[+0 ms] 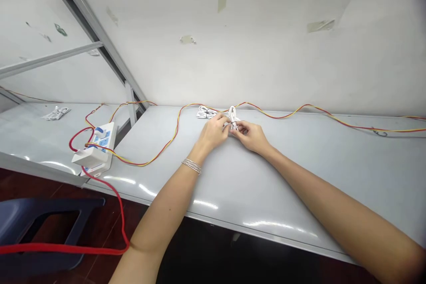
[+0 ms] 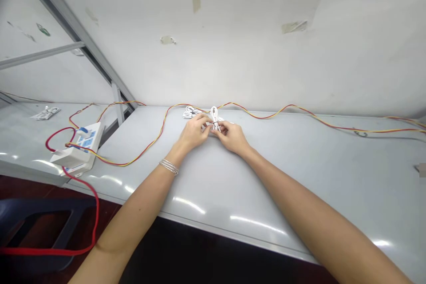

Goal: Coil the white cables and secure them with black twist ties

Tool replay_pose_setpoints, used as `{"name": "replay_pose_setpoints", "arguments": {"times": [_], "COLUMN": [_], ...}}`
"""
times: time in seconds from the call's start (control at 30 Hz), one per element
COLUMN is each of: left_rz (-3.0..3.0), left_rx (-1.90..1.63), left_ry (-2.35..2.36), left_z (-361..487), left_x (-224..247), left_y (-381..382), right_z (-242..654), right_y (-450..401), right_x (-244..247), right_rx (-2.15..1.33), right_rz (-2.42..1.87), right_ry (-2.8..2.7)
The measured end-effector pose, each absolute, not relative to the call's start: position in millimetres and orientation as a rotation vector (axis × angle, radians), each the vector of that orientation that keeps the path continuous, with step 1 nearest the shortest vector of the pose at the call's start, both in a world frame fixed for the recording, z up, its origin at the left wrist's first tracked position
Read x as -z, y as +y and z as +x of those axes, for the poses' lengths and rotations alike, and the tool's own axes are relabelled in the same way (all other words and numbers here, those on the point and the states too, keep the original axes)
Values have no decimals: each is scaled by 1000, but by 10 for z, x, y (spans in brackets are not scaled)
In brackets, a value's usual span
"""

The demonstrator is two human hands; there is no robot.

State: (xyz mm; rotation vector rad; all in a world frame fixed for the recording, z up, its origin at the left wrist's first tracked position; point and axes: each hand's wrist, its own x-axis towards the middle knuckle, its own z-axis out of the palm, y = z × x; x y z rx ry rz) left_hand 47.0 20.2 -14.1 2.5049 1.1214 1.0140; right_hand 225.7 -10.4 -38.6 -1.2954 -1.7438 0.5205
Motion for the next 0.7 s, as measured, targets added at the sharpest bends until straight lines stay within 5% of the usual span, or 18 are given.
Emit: {"name": "replay_pose_setpoints", "arguments": {"times": [0.7], "left_rz": [1789], "left_rx": [-918], "left_ry": [1177], "left_z": [550], "left_x": [258], "left_y": [244], "right_z": [2264], "right_y": [-119], "right_x": [362], "right_rx": [-583], "right_rz": [-1346], "right_ry": [-1704]}}
